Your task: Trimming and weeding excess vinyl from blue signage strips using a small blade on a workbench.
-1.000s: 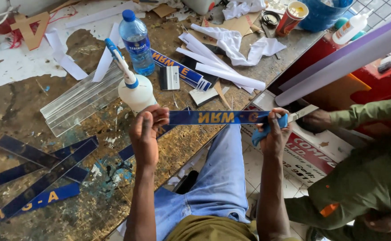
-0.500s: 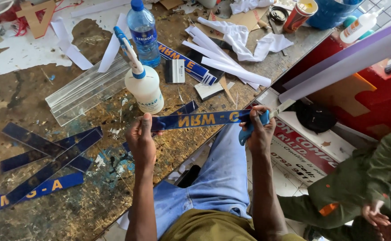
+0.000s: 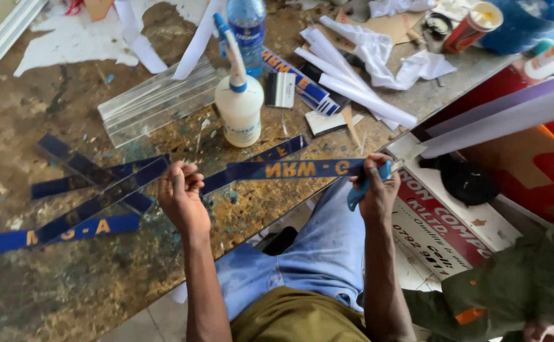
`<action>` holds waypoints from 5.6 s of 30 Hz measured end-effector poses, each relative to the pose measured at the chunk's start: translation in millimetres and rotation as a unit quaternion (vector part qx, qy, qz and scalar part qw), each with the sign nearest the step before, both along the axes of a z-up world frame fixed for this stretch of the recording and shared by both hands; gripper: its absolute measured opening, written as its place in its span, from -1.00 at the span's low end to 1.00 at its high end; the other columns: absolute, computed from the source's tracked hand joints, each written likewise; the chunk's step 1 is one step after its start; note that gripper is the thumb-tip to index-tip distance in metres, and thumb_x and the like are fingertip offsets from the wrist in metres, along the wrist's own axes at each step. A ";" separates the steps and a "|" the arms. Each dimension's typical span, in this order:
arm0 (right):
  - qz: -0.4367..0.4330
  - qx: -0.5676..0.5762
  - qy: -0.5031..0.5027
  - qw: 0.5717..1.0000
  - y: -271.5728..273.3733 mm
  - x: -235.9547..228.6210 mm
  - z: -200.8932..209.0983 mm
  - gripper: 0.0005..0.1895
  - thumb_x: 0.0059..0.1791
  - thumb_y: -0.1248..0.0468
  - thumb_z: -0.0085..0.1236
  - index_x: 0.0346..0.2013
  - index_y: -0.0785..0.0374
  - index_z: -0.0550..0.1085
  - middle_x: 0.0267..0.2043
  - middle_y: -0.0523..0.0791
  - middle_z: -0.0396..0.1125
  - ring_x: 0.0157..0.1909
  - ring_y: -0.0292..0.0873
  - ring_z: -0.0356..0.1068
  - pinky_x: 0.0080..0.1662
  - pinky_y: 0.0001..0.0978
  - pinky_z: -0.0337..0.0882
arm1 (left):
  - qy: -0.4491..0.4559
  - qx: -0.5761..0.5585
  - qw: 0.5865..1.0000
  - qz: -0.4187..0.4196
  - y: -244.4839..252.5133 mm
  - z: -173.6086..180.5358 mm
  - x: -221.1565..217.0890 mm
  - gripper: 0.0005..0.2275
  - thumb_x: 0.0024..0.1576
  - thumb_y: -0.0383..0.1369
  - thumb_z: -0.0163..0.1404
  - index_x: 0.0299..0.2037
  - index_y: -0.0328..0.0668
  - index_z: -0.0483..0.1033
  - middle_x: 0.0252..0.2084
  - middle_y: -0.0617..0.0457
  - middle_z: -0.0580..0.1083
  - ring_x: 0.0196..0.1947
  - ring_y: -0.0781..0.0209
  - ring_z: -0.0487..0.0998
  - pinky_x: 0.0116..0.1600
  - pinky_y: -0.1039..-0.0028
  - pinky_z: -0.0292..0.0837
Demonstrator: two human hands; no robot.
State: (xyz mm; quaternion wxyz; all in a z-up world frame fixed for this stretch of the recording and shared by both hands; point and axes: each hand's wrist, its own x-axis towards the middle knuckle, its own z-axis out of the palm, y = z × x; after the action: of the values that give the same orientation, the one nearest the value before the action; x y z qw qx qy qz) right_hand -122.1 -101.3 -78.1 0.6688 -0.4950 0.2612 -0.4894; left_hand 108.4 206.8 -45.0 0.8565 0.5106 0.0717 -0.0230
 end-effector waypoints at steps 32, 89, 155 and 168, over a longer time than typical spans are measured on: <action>0.281 -0.008 0.111 0.953 100.5 92.4 -6.3 -0.73 0.24 0.28 0.30 0.18 0.39 0.56 -0.23 0.18 0.59 -0.29 0.01 0.70 -0.40 -0.43 0.60 | -0.094 0.171 0.980 -0.047 146.7 -28.4 -33.4 -0.74 0.45 -0.37 0.14 0.20 -0.44 0.65 -0.11 -0.34 0.62 -0.19 0.01 0.75 -0.02 0.32 0.84; 0.300 0.036 0.187 0.935 121.9 106.1 -5.2 -0.74 0.21 0.26 0.33 -0.03 0.49 0.62 -0.30 0.21 0.57 -0.37 0.10 0.70 -0.52 -0.41 0.57 | -0.045 0.310 0.949 0.030 177.3 -46.7 -39.1 -0.89 0.51 -0.42 0.15 0.06 -0.26 0.74 -0.28 0.01 0.56 -0.38 0.38 0.57 -0.27 0.67 0.50; 0.202 -0.021 0.230 0.952 63.9 80.8 -13.0 -0.76 0.14 0.39 0.25 0.07 0.45 0.66 -0.07 0.12 0.61 -0.42 -0.15 0.63 -0.49 -0.48 0.62 | -0.368 0.451 0.765 -0.275 -52.4 -32.5 -46.1 -0.76 0.50 -0.46 0.04 0.26 -0.48 0.60 0.33 -0.40 0.53 0.41 -0.46 0.51 0.45 -0.27 0.47; 0.115 -0.255 0.442 0.852 28.8 95.5 -62.4 -0.76 0.00 0.13 0.47 -0.05 -0.01 0.72 -0.19 -0.02 0.56 -0.12 0.30 0.61 -0.05 0.18 0.54 | -0.389 0.475 0.722 -0.320 -94.7 -55.4 -33.8 -0.74 0.51 -0.38 0.02 0.25 -0.45 0.59 0.33 -0.33 0.50 0.44 -0.37 0.49 0.50 -0.17 0.46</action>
State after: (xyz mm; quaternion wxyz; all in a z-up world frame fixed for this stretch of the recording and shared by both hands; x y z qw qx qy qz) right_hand -26.6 -72.5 -140.5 0.3845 -0.8389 0.3364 -0.1877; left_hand 74.6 112.1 -100.4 0.3962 0.8069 -0.4342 -0.0577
